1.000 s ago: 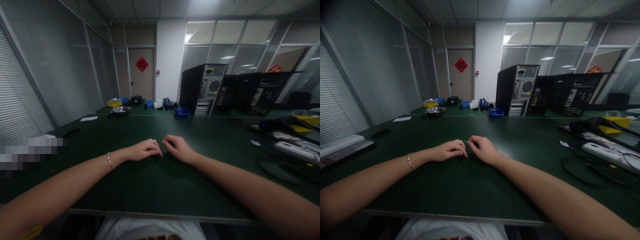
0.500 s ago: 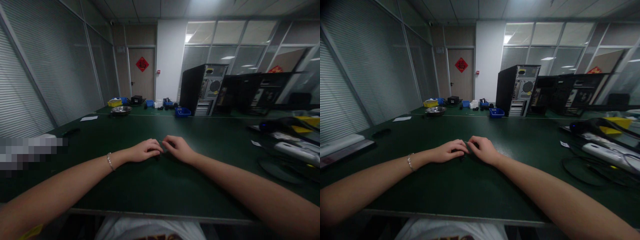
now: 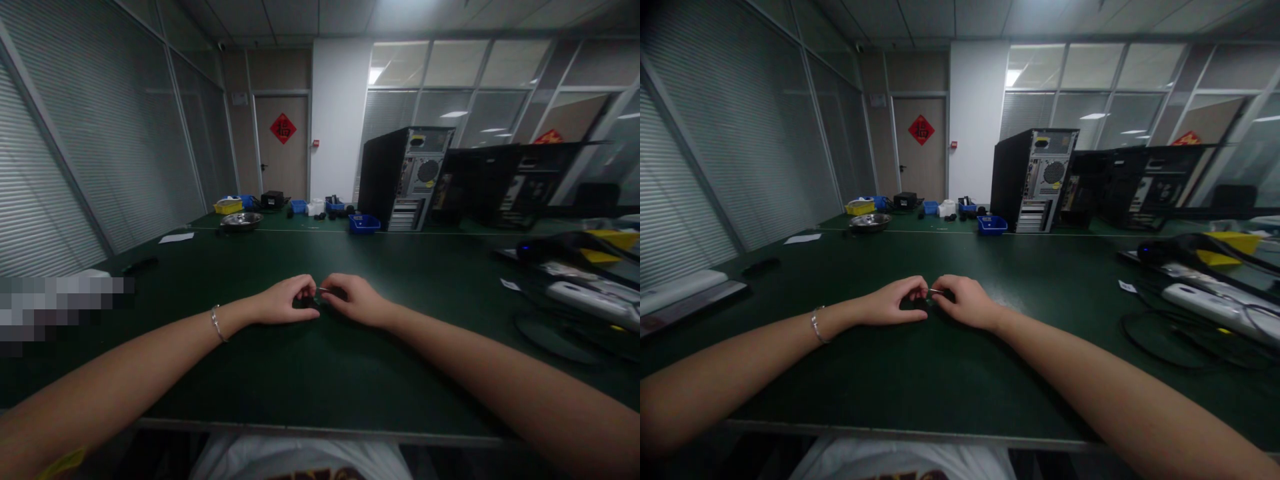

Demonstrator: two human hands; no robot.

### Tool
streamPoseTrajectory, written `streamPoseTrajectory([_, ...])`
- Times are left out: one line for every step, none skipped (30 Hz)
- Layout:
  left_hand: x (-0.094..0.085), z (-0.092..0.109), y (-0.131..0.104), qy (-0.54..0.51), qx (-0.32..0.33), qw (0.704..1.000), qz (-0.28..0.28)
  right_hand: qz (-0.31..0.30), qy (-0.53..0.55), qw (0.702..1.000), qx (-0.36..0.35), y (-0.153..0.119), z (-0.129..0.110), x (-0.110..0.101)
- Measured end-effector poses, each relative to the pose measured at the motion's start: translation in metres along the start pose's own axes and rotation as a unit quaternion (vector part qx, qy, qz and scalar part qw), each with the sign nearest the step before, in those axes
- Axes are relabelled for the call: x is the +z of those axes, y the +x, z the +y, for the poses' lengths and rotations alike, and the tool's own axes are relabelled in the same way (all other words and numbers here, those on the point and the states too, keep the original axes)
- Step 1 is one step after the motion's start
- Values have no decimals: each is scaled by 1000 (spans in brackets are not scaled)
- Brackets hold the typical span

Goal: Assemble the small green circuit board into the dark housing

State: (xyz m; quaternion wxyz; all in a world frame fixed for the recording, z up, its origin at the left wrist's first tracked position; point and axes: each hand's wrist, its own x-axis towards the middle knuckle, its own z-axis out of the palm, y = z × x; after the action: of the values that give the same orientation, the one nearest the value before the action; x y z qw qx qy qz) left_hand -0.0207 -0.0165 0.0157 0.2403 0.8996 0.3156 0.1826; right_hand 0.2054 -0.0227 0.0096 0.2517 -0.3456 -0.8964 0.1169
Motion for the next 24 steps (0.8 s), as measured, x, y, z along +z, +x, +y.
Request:
streamPoseTrajectory([-1,-3,0,-4,-1,1000,0,-10,-8,1000,-4,-1,-1,0])
streamPoseTrajectory([-2,-5,0,-9,-6,1000,4,-20,-15,1000,-8,-1,-1,0])
streamPoseTrajectory([-3,-8,0,-14,-11,1000,9,-28,-22,999,-11,-2,-2,-1])
streamPoseTrajectory([-4,-11,1,-17,-15,1000,16,-34,-29,999,-14,-2,-3,-1])
streamPoseTrajectory([-5,-13,1,-19,-17,999,23,-38,-36,999,-17,-2,-3,-1])
streamPoseTrajectory([-6,-16,1,-19,-18,999,30,-39,-41,998,-18,-2,-3,0])
streamPoseTrajectory([-6,-17,2,-17,-17,999,37,-39,-46,998,-18,-2,-2,0])
streamPoseTrajectory([-6,-19,2,-15,-14,999,43,-36,-52,998,-17,-1,-2,0])
streamPoseTrajectory([-6,-20,3,-13,-11,999,50,-33,-58,998,-16,-1,-1,1])
streamPoseTrajectory([-5,-21,3,-12,-7,998,57,-31,-66,997,-14,0,1,2])
streamPoseTrajectory([-4,-21,3,-12,-3,998,63,-29,-77,997,-12,1,2,3])
streamPoseTrajectory([-3,-22,3,-13,2,997,71,-30,-89,995,-11,2,3,3])
streamPoseTrajectory([-2,-22,4,-15,5,997,77,-30,-103,994,-10,3,4,4])
streamPoseTrajectory([-2,-22,4,-18,8,997,81,-32,-112,993,-11,3,5,5])
streamPoseTrajectory([-1,-21,4,-20,9,996,83,-34,-118,992,-13,3,5,5])
streamPoseTrajectory([-1,-21,4,-23,9,996,82,-35,-119,992,-16,3,5,5])
streamPoseTrajectory([-1,-21,4,-26,9,996,81,-36,-117,992,-20,3,4,5])
streamPoseTrajectory([-1,-20,4,-29,7,996,81,-37,-114,993,-23,3,3,5])
streamPoseTrajectory([-1,-20,4,-34,7,996,80,-37,-109,993,-25,2,3,4])
streamPoseTrajectory([-1,-19,4,-40,6,996,80,-39,-104,994,-25,1,2,4])
streamPoseTrajectory([-1,-19,4,-48,6,996,79,-40,-99,994,-24,1,1,3])
streamPoseTrajectory([-1,-19,4,-55,6,995,79,-42,-94,994,-22,0,0,3])
streamPoseTrajectory([-1,-20,4,-62,8,995,78,-43,-88,995,-18,0,-1,2])
streamPoseTrajectory([0,-21,4,-66,9,995,78,-44,-84,995,-16,0,-2,2])
